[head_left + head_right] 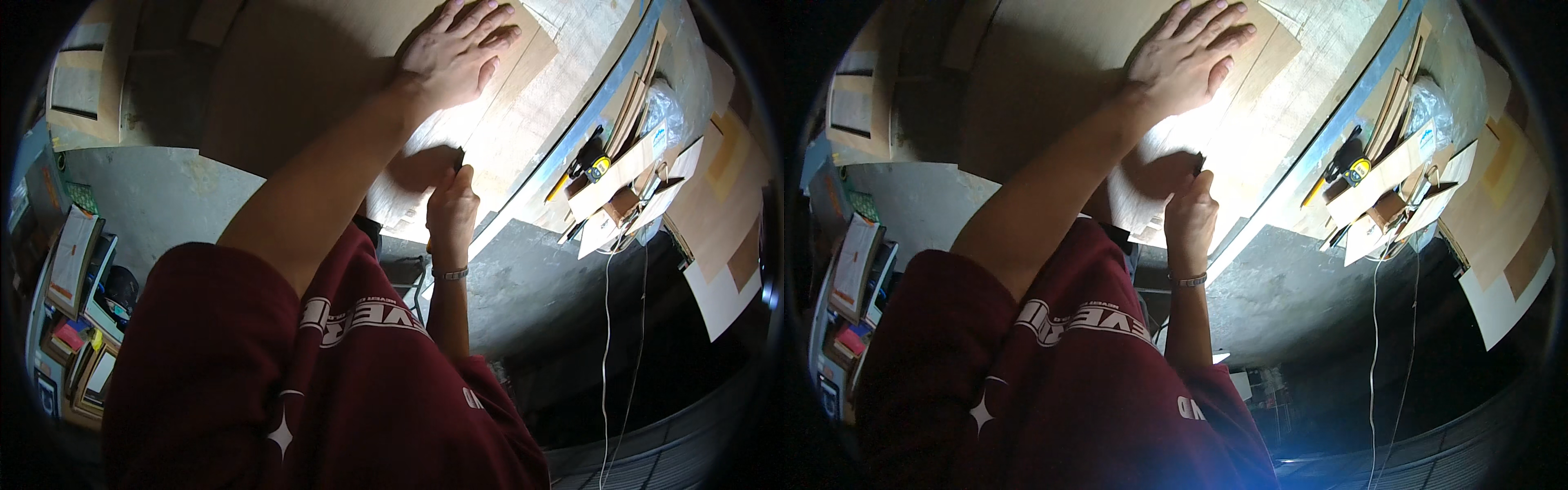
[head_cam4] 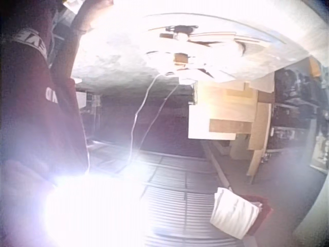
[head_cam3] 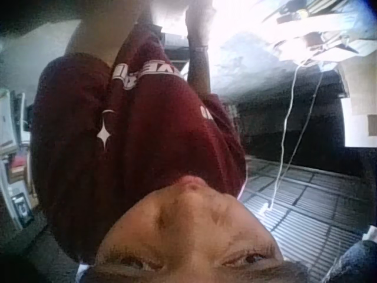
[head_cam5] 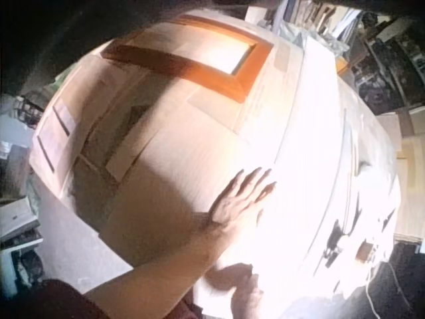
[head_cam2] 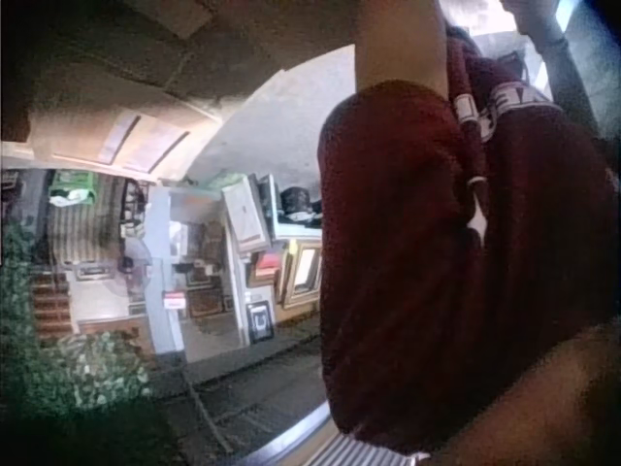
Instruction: The person cuts a wooden panel with a utility knife and ruler, then assembles a wooden frame by fitting thin strips into grooves. The person uses pliers to adjust the frame and places the finished frame on the workbench.
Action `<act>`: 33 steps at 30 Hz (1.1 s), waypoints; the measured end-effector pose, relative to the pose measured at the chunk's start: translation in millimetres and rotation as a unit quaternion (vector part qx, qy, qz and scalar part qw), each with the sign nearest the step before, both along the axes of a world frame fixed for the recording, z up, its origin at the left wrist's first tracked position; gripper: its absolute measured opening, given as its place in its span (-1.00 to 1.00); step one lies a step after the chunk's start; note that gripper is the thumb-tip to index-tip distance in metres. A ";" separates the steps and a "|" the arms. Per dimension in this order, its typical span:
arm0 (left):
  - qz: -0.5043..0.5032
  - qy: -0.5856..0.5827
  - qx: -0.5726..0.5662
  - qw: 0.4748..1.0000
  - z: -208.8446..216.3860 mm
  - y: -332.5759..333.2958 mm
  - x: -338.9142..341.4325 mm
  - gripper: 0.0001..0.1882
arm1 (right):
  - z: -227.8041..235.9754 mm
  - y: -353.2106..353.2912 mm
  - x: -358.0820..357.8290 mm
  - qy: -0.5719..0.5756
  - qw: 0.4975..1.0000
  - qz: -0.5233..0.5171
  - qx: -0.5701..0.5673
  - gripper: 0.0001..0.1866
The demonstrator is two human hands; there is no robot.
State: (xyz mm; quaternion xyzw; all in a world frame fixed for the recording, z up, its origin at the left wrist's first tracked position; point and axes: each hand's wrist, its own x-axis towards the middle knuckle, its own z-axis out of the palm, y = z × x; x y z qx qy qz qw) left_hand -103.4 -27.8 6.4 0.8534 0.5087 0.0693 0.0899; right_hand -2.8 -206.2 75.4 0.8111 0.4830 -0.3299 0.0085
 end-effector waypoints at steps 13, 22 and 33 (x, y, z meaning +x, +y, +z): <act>0.000 -0.014 -0.029 0.999 2.6 1.7 1.2 -0.14 | 14.8 -44.1 9.3 0.015 0.998 0.024 -0.059 -0.82; 0.025 -0.032 0.035 0.999 6.1 -3.9 3.1 -0.45 | -5.0 155.9 48.0 0.047 0.980 -0.021 0.190 -0.75; 0.038 -0.078 0.054 0.995 1.6 -4.1 1.8 -0.49 | -32.6 208.1 42.4 -0.038 0.986 0.049 0.152 -0.67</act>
